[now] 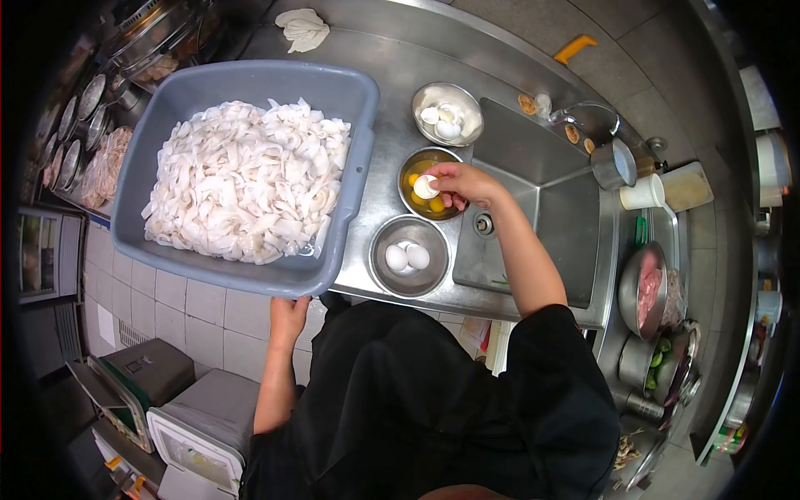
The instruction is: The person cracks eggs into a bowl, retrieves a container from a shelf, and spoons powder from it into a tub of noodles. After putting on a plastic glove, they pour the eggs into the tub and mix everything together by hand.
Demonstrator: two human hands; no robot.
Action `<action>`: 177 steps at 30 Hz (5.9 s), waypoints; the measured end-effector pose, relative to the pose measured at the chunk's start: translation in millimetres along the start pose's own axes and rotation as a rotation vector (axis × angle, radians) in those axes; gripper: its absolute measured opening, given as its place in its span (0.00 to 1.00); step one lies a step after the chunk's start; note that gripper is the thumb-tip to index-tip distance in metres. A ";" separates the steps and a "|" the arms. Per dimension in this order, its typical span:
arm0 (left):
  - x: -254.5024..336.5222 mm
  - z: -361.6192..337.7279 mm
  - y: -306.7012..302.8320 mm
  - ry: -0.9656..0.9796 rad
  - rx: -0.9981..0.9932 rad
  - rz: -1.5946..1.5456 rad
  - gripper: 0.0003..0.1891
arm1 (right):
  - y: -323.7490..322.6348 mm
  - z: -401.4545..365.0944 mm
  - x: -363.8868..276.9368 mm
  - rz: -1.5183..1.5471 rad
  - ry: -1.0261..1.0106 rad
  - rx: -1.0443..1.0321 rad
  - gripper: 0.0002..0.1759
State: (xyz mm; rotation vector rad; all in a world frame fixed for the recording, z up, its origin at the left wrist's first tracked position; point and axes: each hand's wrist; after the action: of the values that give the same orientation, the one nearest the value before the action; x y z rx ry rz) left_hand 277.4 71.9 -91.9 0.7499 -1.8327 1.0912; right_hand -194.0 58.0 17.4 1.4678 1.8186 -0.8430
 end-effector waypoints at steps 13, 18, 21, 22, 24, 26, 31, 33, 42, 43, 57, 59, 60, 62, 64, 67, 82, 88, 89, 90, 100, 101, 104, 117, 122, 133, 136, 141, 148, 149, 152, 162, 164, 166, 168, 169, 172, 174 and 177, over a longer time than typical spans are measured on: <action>-3.1 1.4 0.6 -0.001 0.005 0.005 0.08 | -1.1 -54.1 -44.7 0.182 -0.188 0.070 0.21; -5.5 0.8 1.5 -0.009 0.010 0.048 0.09 | -6.3 -71.4 -39.5 0.214 -0.279 0.152 0.21; -1.5 0.4 0.7 -0.011 0.009 0.072 0.10 | -11.7 -69.1 -19.0 0.213 -0.249 0.213 0.19; 0.8 0.0 0.5 -0.010 0.010 0.073 0.10 | -12.9 -68.2 -12.2 0.215 -0.220 0.246 0.19; 7.8 -1.8 -0.1 -0.033 0.011 0.067 0.11 | -13.3 -68.3 0.5 0.231 -0.205 0.255 0.18; 17.6 -3.6 -1.8 -0.032 0.008 0.091 0.11 | -11.0 -68.7 12.6 0.267 -0.187 0.258 0.18; 11.3 -3.2 2.1 -0.026 0.012 0.105 0.11 | 10.6 -72.9 28.7 0.281 -0.160 0.276 0.17; 5.9 -4.6 5.9 0.042 0.066 0.068 0.16 | 22.2 -73.5 33.8 0.291 -0.170 0.249 0.18; 23.4 -4.8 7.0 -0.063 0.019 0.145 0.11 | -7.4 -49.8 -1.9 0.364 -0.353 0.427 0.14; 25.7 -5.6 7.2 -0.060 0.016 0.148 0.11 | -12.5 -47.3 -18.9 0.369 -0.379 0.481 0.21; 76.9 -6.3 48.4 0.074 -0.127 0.026 0.17 | 110.5 -74.1 28.2 -0.770 -0.388 0.333 0.21; 89.6 2.5 59.3 0.120 -0.145 0.023 0.18 | 145.1 -70.8 27.5 -0.970 -0.353 0.316 0.24; 94.7 7.6 63.9 0.072 -0.168 0.028 0.19 | 155.6 -65.4 31.1 -1.078 -0.378 0.335 0.28; 111.4 14.9 71.3 0.019 -0.232 0.044 0.22 | 167.4 -55.8 34.9 -1.107 -0.383 0.373 0.28; 115.6 22.9 78.5 0.017 -0.276 0.099 0.22 | 170.8 -47.0 39.9 -1.135 -0.394 0.421 0.27; 103.8 35.3 87.8 0.007 -0.322 0.175 0.22 | 167.2 -44.7 41.1 -1.051 -0.368 0.431 0.26; 163.3 14.5 95.5 0.632 -0.224 0.451 0.19 | 91.0 -120.8 124.6 0.863 -0.330 0.401 0.29; 156.0 45.1 155.3 0.609 -0.560 0.942 0.29 | 96.5 -112.6 131.5 0.907 -0.320 0.388 0.25; 154.6 50.0 160.2 0.542 -0.585 0.942 0.29 | 95.0 -112.7 132.3 0.903 -0.335 0.369 0.25; 159.8 50.0 156.2 0.580 -0.590 0.926 0.28 | 93.9 -114.2 132.1 0.893 -0.332 0.379 0.25; 308.2 41.7 45.0 0.644 -0.474 0.458 0.26 | 55.2 -119.6 135.9 0.952 -0.456 0.428 0.26; 327.6 60.6 27.5 0.647 -0.393 0.442 0.26 | 54.5 -120.3 133.7 0.959 -0.459 0.429 0.26; 359.2 160.6 -24.7 0.600 -0.204 0.550 0.24 | 56.3 -121.7 121.9 0.951 -0.485 0.544 0.26; 279.7 568.8 -111.9 0.436 -0.324 1.359 0.25 | 184.9 -119.7 76.0 1.023 -0.403 1.193 0.27; 306.9 575.0 -95.3 0.310 -0.522 1.507 0.30 | 229.5 -119.2 64.4 1.043 -0.356 1.345 0.28; 255.7 673.9 -54.0 0.514 -0.488 1.403 0.44 | 272.8 -112.8 50.0 1.082 -0.316 1.422 0.28; 256.7 683.1 -61.5 0.501 -0.496 1.341 0.40 | 279.7 -117.3 54.5 1.085 -0.342 1.430 0.28; 278.3 673.2 -82.9 0.587 -0.362 1.260 0.31 | 281.2 -125.0 54.1 1.082 -0.397 1.418 0.27; 330.7 602.4 -120.7 0.758 -0.273 1.038 0.26 | 260.6 -126.0 49.4 1.114 -0.496 1.229 0.24; 333.1 599.5 -127.1 0.900 -0.276 1.064 0.27 | 254.9 -126.5 50.7 1.079 -0.448 1.232 0.24; 343.7 539.9 -140.9 0.947 -0.350 0.828 0.25 | 237.0 -126.8 65.5 0.861 -0.353 1.291 0.27; 393.6 135.3 -159.5 0.924 -0.544 0.656 0.24 | 150.8 -108.3 115.0 -0.261 -0.170 1.199 0.27; 384.7 79.4 -151.0 0.933 -0.522 0.592 0.25 | 136.1 -100.2 131.2 -0.377 -0.250 1.147 0.27; 357.8 38.6 -134.5 0.897 -0.523 0.409 0.25 | 123.1 -97.4 140.2 -0.601 -0.352 1.074 0.26; 327.5 10.5 -113.8 0.808 -0.561 0.214 0.25 | 113.8 -100.0 145.2 -0.586 -0.386 1.006 0.26; 310.6 -0.9 -100.9 0.743 -0.580 0.116 0.26 | 109.7 -102.4 145.7 -0.575 -0.397 0.952 0.26; 249.6 -25.6 -55.8 0.532 -0.582 -0.191 0.21 | 102.8 -114.9 127.3 -0.564 -0.462 0.971 0.26; 215.8 -41.3 -28.0 0.379 -0.561 -0.297 0.17 | 103.4 -114.0 120.2 -0.536 -0.465 0.990 0.27; 182.0 -52.4 1.9 0.259 -0.534 -0.293 0.14 | 106.1 -105.0 122.1 -0.556 -0.587 1.122 0.27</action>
State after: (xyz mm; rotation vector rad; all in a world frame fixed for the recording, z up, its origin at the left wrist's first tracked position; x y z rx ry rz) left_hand 211.7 107.3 82.2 0.5061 -1.6222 0.4511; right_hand -119.4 229.8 -28.5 1.0059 1.2787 -2.5353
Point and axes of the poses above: each hand's wrist, its own z-axis towards the middle knuckle, its own y-axis out of the palm, x = y × z, and after that the axes turned 1 degree about -x, right-handed
